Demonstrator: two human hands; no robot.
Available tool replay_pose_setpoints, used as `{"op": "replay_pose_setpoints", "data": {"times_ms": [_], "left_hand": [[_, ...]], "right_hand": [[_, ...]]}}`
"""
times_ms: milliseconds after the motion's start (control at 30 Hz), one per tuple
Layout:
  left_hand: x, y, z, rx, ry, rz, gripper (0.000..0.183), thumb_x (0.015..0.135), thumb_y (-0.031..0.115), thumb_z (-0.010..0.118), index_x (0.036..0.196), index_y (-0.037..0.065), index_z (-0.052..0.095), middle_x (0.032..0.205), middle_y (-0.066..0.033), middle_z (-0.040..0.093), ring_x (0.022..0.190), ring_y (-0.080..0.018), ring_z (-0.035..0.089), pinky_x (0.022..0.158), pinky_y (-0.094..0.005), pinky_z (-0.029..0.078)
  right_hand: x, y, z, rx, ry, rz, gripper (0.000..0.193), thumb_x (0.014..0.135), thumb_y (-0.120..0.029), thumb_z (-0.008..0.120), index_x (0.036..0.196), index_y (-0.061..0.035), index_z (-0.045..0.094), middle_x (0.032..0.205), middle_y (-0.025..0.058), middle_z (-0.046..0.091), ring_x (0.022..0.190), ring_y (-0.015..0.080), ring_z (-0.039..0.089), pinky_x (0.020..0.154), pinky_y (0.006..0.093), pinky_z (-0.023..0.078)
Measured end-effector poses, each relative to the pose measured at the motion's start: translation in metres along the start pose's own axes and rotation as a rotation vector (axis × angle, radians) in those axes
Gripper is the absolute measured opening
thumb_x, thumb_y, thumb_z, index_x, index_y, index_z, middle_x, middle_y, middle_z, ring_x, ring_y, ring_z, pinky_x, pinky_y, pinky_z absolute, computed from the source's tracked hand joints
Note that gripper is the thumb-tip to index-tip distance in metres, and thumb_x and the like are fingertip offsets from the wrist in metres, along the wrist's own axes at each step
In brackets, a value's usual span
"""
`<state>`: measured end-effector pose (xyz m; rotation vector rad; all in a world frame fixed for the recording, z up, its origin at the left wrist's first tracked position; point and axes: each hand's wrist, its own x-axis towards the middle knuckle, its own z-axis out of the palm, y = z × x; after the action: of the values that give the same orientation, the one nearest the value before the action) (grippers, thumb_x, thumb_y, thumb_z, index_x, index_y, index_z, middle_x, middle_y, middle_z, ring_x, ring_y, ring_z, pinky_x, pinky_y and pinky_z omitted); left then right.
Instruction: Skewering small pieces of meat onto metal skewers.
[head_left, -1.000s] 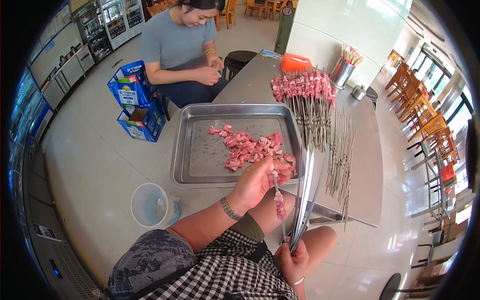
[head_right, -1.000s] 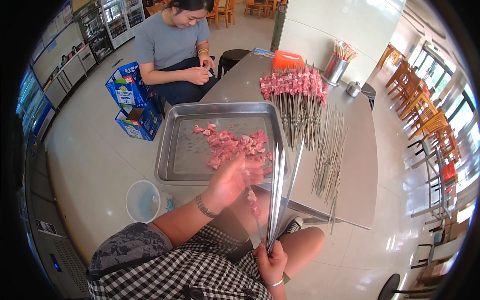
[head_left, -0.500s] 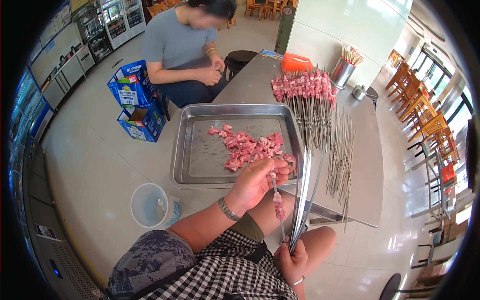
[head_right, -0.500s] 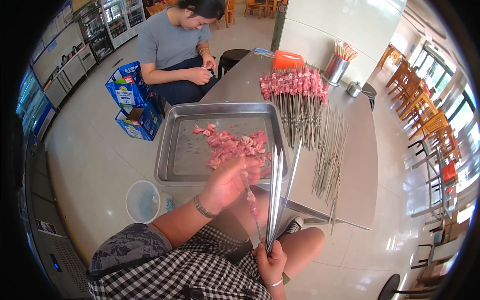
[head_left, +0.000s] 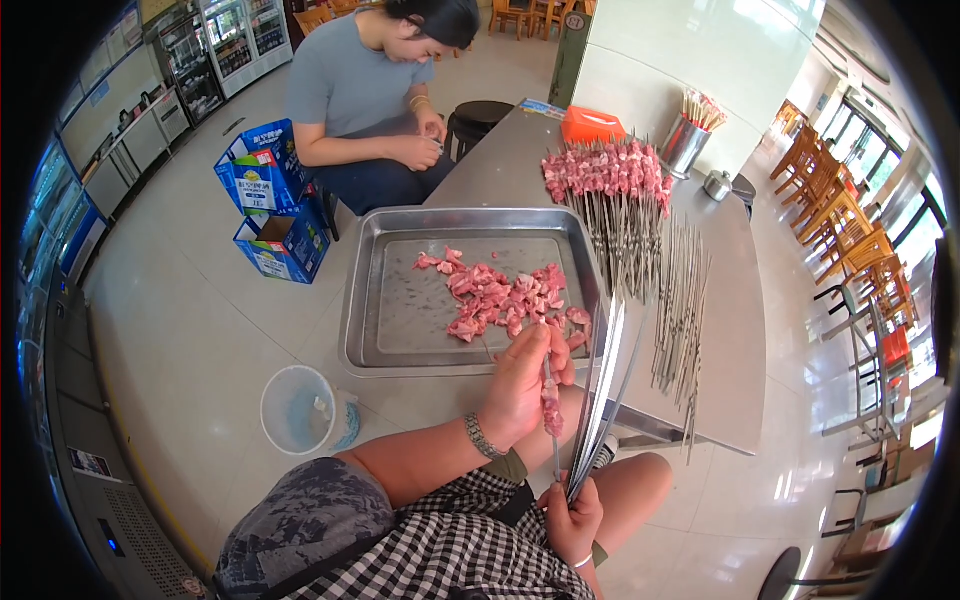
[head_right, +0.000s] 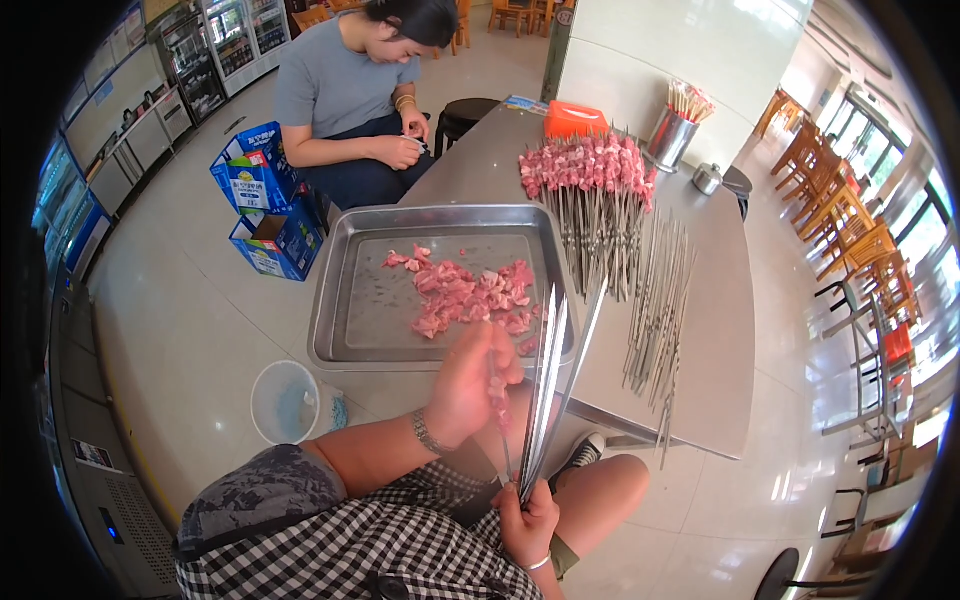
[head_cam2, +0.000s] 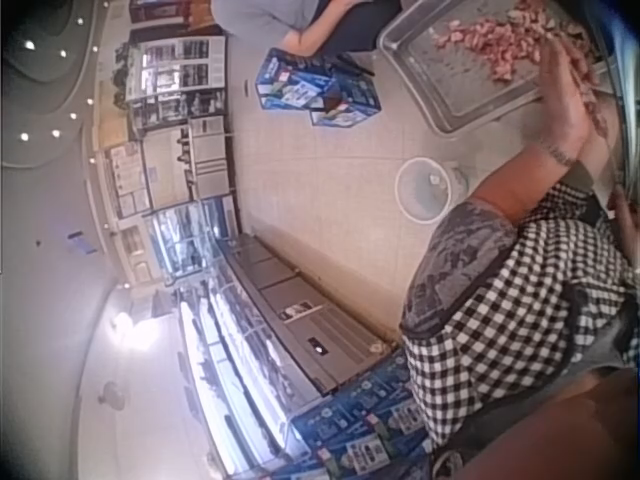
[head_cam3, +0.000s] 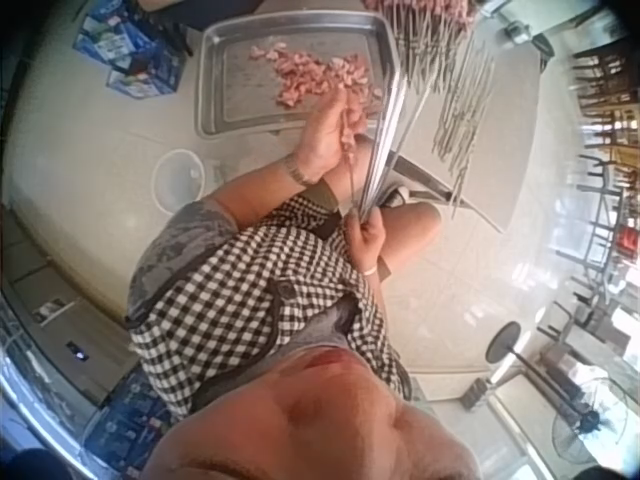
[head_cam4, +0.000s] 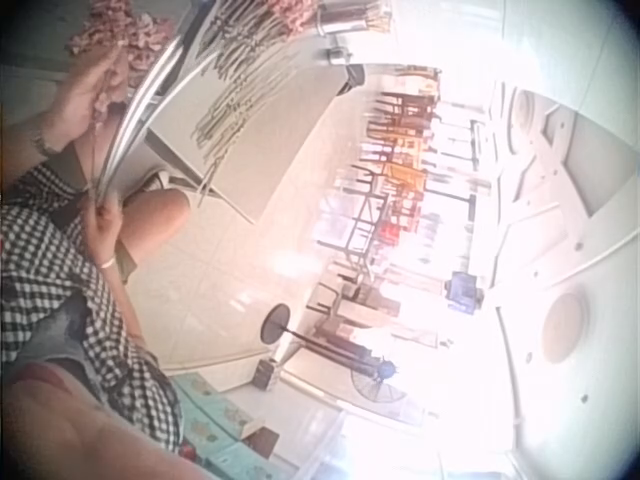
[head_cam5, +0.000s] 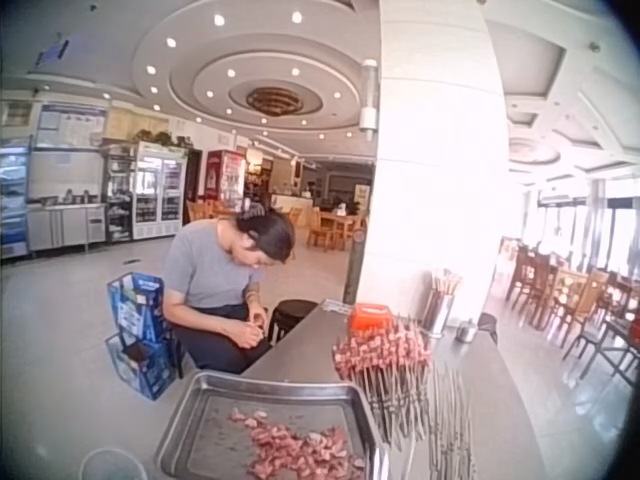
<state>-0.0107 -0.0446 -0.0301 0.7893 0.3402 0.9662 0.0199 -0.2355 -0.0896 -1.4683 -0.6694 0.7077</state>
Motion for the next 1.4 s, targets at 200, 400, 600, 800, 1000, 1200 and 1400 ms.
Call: {"op": "replay_pose_setpoints", "data": {"times_ms": [200,400,600,800,1000,1200,1400], "left_hand": [[0.0,-0.006,0.001,-0.041,0.005,0.03,0.035,0.097,0.034,0.036,0.073,0.01,0.044,0.068,-0.0009,0.045,0.063,-0.0119,0.049,0.056,-0.0233,0.037],[-0.024,-0.023,0.002,-0.174,-0.136,-0.113,0.032,0.098,0.035,0.037,0.085,0.007,0.047,0.081,-0.0028,0.051,0.069,-0.0122,0.051,0.062,-0.0259,0.042],[-0.007,-0.01,-0.008,-0.268,-0.14,-0.263,0.042,0.097,0.039,0.036,0.117,0.005,0.049,0.094,-0.0063,0.057,0.081,-0.0163,0.056,0.073,-0.0288,0.045],[-0.005,0.0,-0.013,-0.314,-0.215,-0.366,0.047,0.096,0.038,0.038,0.127,0.003,0.045,0.099,-0.0085,0.06,0.093,-0.0194,0.058,0.08,-0.0326,0.048],[-0.002,0.001,-0.022,-0.187,-0.255,-0.22,0.027,0.095,0.016,0.043,0.117,0.002,0.051,0.097,-0.0101,0.061,0.09,-0.0178,0.059,0.079,-0.0303,0.048],[0.014,0.01,-0.033,0.328,-0.151,0.048,0.017,0.095,0.009,0.044,0.103,0.0,0.056,0.089,-0.0047,0.058,0.081,-0.0103,0.056,0.076,-0.0246,0.047],[0.023,0.023,-0.04,0.577,-0.188,0.177,0.017,0.094,0.006,0.042,0.1,-0.002,0.057,0.091,-0.0045,0.059,0.085,-0.0097,0.057,0.078,-0.0241,0.047]], "right_hand": [[0.0,0.002,0.002,0.024,-0.018,0.019,0.01,0.087,0.0,0.052,0.096,0.003,0.052,0.065,0.0039,0.06,0.057,0.0065,0.052,0.053,0.0191,0.04],[0.003,-0.015,0.006,0.081,-0.016,0.022,0.01,0.088,0.0,0.05,0.098,0.002,0.05,0.064,0.0041,0.058,0.057,0.0072,0.052,0.052,0.019,0.04],[0.004,-0.019,0.001,0.115,0.024,0.054,0.009,0.088,0.001,0.05,0.096,0.0026,0.05,0.064,0.004,0.057,0.056,0.0079,0.053,0.051,0.0194,0.04],[0.009,-0.023,-0.003,0.083,0.002,0.083,0.01,0.087,0.001,0.05,0.097,0.0027,0.051,0.064,0.0042,0.056,0.056,0.0082,0.053,0.052,0.0191,0.041],[0.01,-0.029,-0.009,0.097,-0.031,0.139,0.009,0.088,0.001,0.051,0.096,0.0023,0.051,0.064,0.0037,0.058,0.057,0.0064,0.052,0.051,0.018,0.04],[0.002,-0.021,-0.014,0.077,-0.074,0.118,0.01,0.088,0.0,0.051,0.097,0.0027,0.052,0.065,0.0039,0.059,0.057,0.0063,0.053,0.053,0.018,0.041],[-0.003,-0.012,-0.018,0.075,-0.061,0.109,0.01,0.087,0.001,0.051,0.097,0.0036,0.053,0.065,0.0036,0.058,0.057,0.007,0.054,0.052,0.0187,0.042]]}}
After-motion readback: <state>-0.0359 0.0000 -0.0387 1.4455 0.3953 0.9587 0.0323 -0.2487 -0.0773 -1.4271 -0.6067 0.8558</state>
